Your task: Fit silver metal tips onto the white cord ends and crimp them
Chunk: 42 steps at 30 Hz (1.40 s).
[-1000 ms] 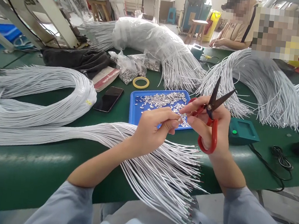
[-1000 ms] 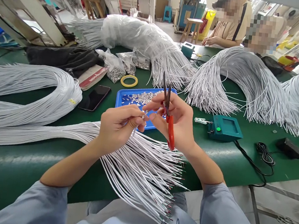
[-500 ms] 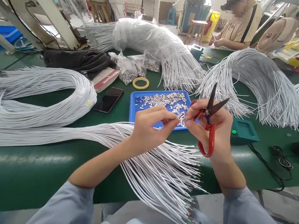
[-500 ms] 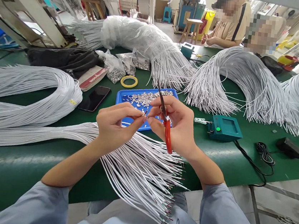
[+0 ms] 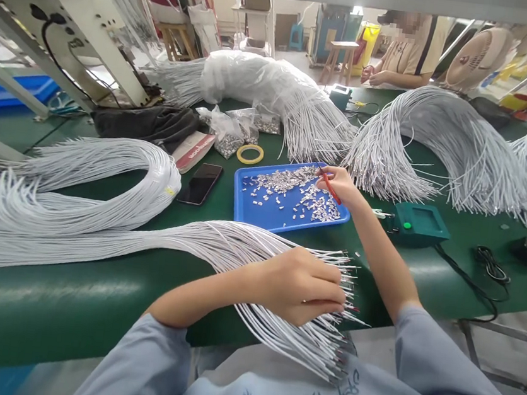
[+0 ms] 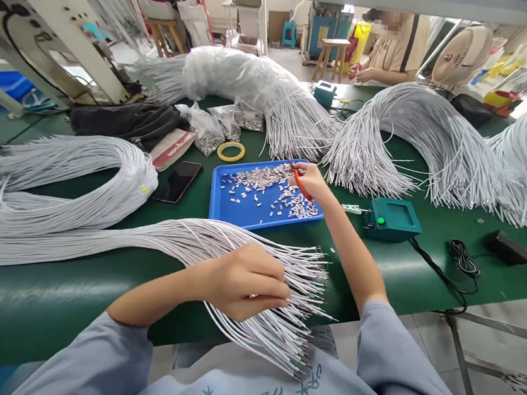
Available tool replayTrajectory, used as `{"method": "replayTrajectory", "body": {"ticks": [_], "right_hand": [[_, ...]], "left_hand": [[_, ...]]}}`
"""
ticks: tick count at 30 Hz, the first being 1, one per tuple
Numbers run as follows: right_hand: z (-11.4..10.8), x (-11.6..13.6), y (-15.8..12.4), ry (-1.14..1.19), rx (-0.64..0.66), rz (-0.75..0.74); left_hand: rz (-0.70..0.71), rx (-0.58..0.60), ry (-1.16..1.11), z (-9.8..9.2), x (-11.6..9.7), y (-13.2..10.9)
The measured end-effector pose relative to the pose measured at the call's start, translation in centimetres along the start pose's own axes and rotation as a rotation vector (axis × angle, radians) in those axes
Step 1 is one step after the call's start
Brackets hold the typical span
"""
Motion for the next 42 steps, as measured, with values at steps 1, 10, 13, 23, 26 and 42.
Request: {"method": "replayTrajectory", "body": {"ticks": [1,10,13,23,26,42], "right_hand": [[0.1,-1.0,0.5,-0.021,-0.015,0.023],[-1.8,-3.4,1.9,-0.177,-0.233,0.074],[-3.3,-1.7,1.2,-0.13,-0.293,0.013],[-6.8,-5.6,-7.1,0.009,-0.556,-0.086],[-7.0,-8.8,-10.4,0.023,-0.713,-0.076],[-6.2,-11.8,-11.3,-0.125,-0.777,-0.088]], "left_hand": [[-0.012,0.021,-0.003,0.6,0.2,-0.1],[-0.036,0.2,0.0,4.4,1.2,-0.7],[-0.073,0.184,0.012,4.2,1.6,-0.6],[-0.205,-0.447,-0.076,-4.9,3.6,-0.4],[-0.231,-0.675,-0.167,-8.0,3.8,-1.1],[-0.054,-0.894,-0.227,-11.0,0.9,-2.6]]}}
Point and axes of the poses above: each hand's wrist, its own y-axis towards the middle knuckle, its own z-axis out of the palm, x = y × z, the point moved 8 cm from there along y, towards the middle knuckle, and after that the axes turned 8 degrees about -y, right-handed, at the moved point
